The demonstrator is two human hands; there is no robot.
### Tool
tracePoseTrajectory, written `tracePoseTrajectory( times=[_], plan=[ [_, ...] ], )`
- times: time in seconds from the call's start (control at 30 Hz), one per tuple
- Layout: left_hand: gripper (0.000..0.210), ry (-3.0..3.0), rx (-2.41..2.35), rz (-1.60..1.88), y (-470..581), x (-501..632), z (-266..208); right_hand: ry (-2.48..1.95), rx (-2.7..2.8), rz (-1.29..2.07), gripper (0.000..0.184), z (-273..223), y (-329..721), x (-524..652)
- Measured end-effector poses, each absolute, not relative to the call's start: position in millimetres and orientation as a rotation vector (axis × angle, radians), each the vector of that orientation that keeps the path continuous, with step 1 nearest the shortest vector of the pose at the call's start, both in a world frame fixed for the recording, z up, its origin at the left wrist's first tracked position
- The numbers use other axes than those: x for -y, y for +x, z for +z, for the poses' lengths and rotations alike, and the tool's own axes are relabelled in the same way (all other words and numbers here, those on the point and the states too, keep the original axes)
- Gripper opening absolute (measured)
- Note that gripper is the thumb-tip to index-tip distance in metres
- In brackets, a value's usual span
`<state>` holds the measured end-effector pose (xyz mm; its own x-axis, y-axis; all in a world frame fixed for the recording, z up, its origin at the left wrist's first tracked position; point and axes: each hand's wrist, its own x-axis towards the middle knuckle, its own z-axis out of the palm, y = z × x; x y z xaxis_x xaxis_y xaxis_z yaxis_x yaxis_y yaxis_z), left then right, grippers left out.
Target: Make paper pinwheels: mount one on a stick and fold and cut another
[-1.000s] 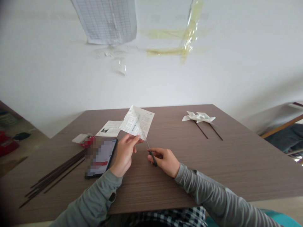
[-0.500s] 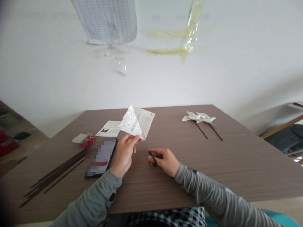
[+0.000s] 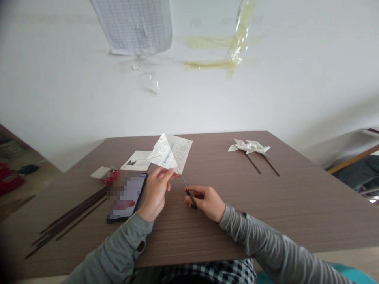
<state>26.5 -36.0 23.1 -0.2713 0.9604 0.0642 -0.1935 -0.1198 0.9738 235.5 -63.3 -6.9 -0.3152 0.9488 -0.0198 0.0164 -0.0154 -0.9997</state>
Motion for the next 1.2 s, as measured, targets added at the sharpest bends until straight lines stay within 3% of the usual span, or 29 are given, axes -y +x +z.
tracePoseTrajectory(
  times=[0.4, 1.2],
  plan=[
    [0.045, 0.949, -1.185, 1.588, 28.2, 36.3, 25.1, -1.097, 1.537, 1.484, 0.087, -11.3, 239.3, 58.7],
    [0.046, 0.967, -1.165, 1.584, 26.7, 35.2, 22.0, -1.112, 1.555, 1.458, 0.081, -5.5, 238.6, 59.7]
  ],
)
